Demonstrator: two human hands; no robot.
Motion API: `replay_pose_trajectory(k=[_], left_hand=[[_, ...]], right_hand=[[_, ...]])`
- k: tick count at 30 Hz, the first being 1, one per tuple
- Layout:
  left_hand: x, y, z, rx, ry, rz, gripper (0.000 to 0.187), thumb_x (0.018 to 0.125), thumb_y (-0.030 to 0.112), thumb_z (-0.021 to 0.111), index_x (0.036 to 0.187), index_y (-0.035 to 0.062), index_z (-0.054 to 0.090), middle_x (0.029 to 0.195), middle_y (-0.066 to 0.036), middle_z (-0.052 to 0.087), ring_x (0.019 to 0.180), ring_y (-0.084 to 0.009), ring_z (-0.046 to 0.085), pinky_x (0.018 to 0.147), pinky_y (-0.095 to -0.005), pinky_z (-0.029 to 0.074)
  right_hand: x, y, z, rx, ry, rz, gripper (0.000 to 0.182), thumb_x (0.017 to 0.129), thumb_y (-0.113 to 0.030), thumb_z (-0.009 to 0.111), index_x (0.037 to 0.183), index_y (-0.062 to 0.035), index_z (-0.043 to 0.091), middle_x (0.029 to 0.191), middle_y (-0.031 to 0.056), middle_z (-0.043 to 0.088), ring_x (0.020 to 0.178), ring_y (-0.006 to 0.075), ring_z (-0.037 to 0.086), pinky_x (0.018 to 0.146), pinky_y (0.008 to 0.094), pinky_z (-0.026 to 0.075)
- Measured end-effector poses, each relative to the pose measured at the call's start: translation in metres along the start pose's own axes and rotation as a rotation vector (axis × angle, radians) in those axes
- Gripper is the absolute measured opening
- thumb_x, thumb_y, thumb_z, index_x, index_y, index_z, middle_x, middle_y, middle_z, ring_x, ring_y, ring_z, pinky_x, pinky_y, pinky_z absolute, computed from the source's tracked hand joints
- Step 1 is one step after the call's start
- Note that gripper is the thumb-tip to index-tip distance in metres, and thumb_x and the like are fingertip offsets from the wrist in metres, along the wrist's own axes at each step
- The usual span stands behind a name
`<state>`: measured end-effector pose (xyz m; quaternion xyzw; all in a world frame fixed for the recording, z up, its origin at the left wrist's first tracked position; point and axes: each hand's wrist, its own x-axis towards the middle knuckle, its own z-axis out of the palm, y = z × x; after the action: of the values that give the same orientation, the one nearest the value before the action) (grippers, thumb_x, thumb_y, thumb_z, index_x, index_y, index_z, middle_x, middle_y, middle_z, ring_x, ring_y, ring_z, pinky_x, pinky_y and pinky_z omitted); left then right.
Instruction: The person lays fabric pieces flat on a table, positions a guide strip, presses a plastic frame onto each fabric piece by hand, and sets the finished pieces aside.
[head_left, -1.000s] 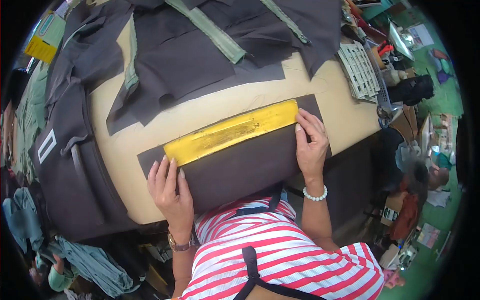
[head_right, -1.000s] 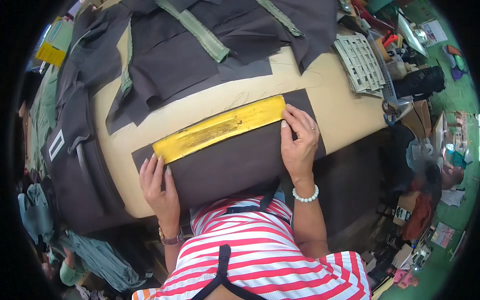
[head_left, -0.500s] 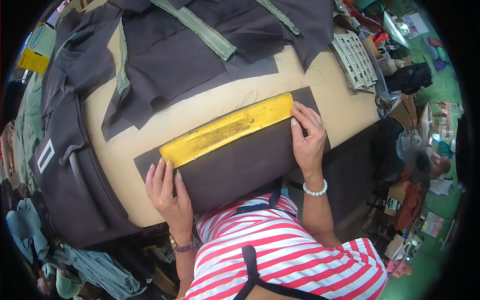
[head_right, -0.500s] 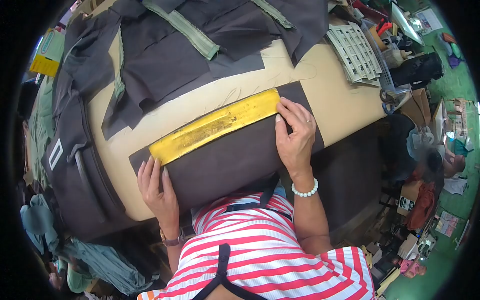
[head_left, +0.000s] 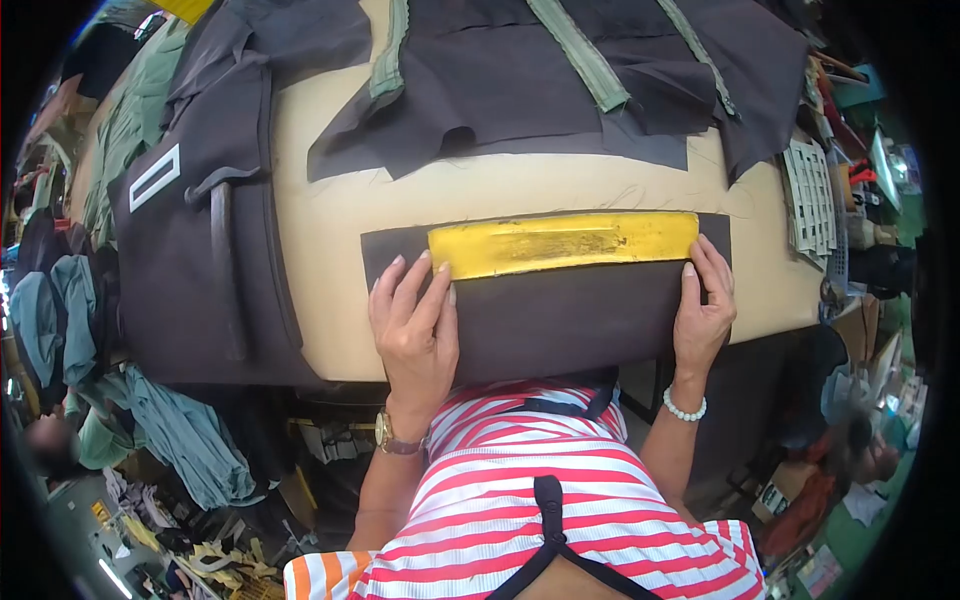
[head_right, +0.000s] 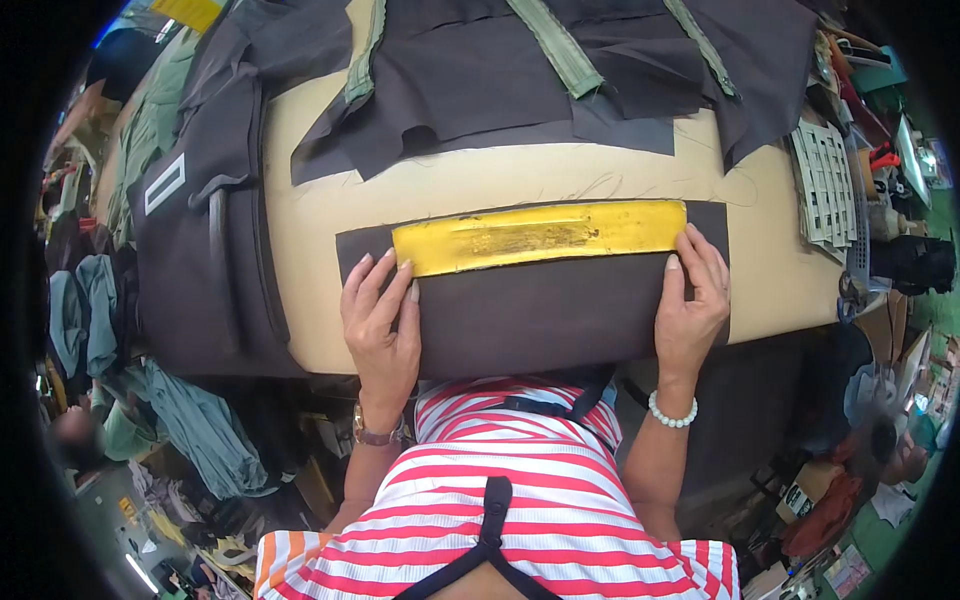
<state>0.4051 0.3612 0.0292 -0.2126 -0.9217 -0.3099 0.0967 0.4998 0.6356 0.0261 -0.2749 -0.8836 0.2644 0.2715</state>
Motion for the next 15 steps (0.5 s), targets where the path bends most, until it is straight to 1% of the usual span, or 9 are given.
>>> replay_pose_trajectory(k=[10, 12, 14, 15], left_hand=[[0.0004, 0.0018, 0.0006, 0.032, -0.010, 0.003, 0.028, 0.084, 0.003, 0.062, 0.111, 0.0014, 0.067, 0.120, -0.014, 0.062, 0.119, -0.0356, 0.050, 0.101, -0.0432, 0.038], [0.0009, 0.0003, 0.0025, 0.034, 0.018, 0.028, 0.025, 0.082, 0.004, 0.064, 0.107, 0.0006, 0.068, 0.116, -0.014, 0.063, 0.115, -0.0369, 0.051, 0.099, -0.0449, 0.038], [0.0005, 0.0014, 0.0019, 0.050, 0.016, 0.038, 0.025, 0.082, 0.003, 0.063, 0.107, 0.0004, 0.068, 0.117, -0.015, 0.062, 0.116, -0.0376, 0.051, 0.099, -0.0443, 0.039], [-0.0005, 0.0002, 0.0024, 0.056, 0.008, 0.041, 0.025, 0.082, 0.004, 0.063, 0.107, 0.0007, 0.068, 0.119, -0.015, 0.061, 0.118, -0.0379, 0.050, 0.100, -0.0464, 0.036]], right_hand=[[0.0006, -0.0015, -0.0010, 0.018, 0.004, -0.023, 0.024, 0.083, 0.002, 0.059, 0.106, 0.0033, 0.067, 0.113, 0.0141, 0.066, 0.107, 0.0278, 0.060, 0.096, 0.0364, 0.044], [0.0007, 0.0021, 0.0006, 0.009, 0.020, -0.038, 0.024, 0.082, 0.002, 0.059, 0.105, 0.0034, 0.067, 0.112, 0.0149, 0.066, 0.106, 0.0282, 0.060, 0.095, 0.0366, 0.044], [0.0003, 0.0017, 0.0005, -0.006, 0.045, -0.063, 0.021, 0.081, 0.001, 0.061, 0.100, 0.0038, 0.068, 0.109, 0.0151, 0.066, 0.103, 0.0304, 0.061, 0.094, 0.0387, 0.045], [0.0005, 0.0012, 0.0007, -0.024, 0.055, -0.074, 0.020, 0.081, 0.000, 0.061, 0.099, 0.0035, 0.068, 0.107, 0.0151, 0.066, 0.102, 0.0311, 0.061, 0.093, 0.0394, 0.045]])
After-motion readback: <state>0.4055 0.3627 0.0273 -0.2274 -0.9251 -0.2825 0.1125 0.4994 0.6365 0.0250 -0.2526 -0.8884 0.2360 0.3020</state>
